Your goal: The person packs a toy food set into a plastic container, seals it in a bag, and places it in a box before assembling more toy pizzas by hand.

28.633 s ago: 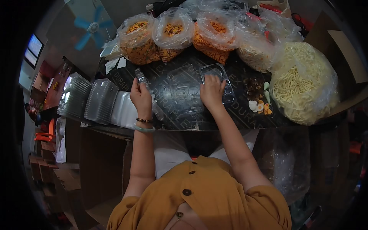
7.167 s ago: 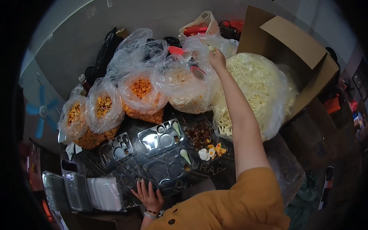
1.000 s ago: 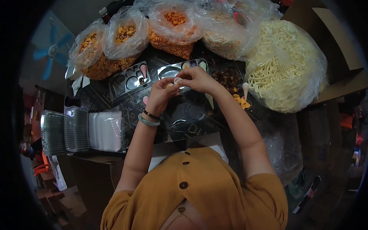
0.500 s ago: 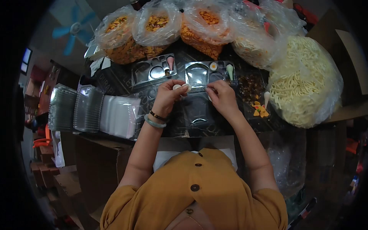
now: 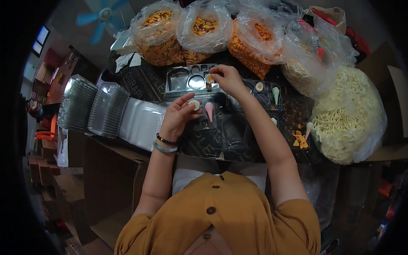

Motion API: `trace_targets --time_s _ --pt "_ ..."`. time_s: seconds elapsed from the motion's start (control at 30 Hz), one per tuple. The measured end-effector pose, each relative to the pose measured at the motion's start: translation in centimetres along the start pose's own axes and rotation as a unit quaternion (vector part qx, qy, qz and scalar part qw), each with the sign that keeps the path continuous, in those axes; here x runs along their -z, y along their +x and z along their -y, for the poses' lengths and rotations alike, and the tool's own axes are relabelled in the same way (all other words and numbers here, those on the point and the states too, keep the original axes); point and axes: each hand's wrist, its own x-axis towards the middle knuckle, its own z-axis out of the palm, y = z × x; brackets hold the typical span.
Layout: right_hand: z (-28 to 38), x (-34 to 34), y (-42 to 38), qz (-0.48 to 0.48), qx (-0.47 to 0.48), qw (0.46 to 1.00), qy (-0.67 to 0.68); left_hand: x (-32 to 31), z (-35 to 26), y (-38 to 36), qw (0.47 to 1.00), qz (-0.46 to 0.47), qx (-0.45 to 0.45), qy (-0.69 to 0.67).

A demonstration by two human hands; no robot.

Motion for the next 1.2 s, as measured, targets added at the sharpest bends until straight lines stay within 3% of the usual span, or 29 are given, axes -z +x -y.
trace_targets --time_s 0.03,0.1,0.23,0.3,0.33,0.4,0.63,0.77,0.87,0.93,0.97,1.03,1.07,1.13,1.2 --pt "0.5 -0.3 1.3 0.003 -0.001 1.000 -0.002 0.7 -0.1 -0.3 0.999 -0.014 0.007 0.038" --pt "1.4 -1.0 3.5 0.038 -0.032 0.990 -0.135 1.7 -0.1 -1.0 0.999 -0.025 0.004 0.042" --pt "0.5 -3.2 6.2 0.051 -0.029 0.985 -0.163 3.0 -0.2 -2.6 0.996 -0.060 -0.020 0.063" --pt "-1.1 -4.3 7.3 0.044 0.107 0.975 -0.190 3.2 -0.5 -3.0 0.996 -0.064 -0.021 0.058" --pt "-1.5 -4.6 7.7 0.047 0.106 0.975 -0.190 3.4 -0.5 -3.1 0.996 -0.065 -0.020 0.056" --pt "-2.3 -5.0 8.1 0.040 0.199 0.920 -0.335 3.7 -0.4 -3.2 0.996 -0.069 -0.021 0.060" --pt "-2.2 -4.3 7.0 0.003 0.255 0.861 -0.440 3.5 -0.4 -3.4 0.988 -0.075 -0.030 0.130" --pt "0.3 -1.7 2.8 -0.033 0.233 0.915 -0.329 2.5 0.2 -2.9 0.986 -0.062 -0.032 0.150" --pt "2.0 1.1 -2.2 -0.028 0.159 0.953 -0.256 2.2 1.0 -1.3 0.964 -0.096 -0.082 0.234" --pt "2.3 3.1 -5.8 -0.041 0.152 0.952 -0.262 2.7 1.3 0.1 0.872 -0.154 -0.162 0.436" --pt "2.3 4.1 -7.4 -0.050 0.143 0.954 -0.261 2.9 1.3 0.4 0.871 -0.147 -0.164 0.439" --pt "2.5 5.9 -11.2 -0.094 0.093 0.962 -0.239 3.4 1.5 1.4 0.809 -0.150 -0.191 0.535" --pt "2.5 6.9 -12.9 -0.132 0.045 0.967 -0.215 3.9 2.0 1.8 0.766 -0.136 -0.260 0.572" --pt "1.7 9.0 -16.1 -0.175 0.051 0.943 -0.278 3.3 1.9 1.5 0.698 -0.150 -0.322 0.621" --pt "1.0 10.1 -19.3 -0.206 0.068 0.895 -0.389 3.1 1.9 1.4 0.702 -0.148 -0.300 0.628"
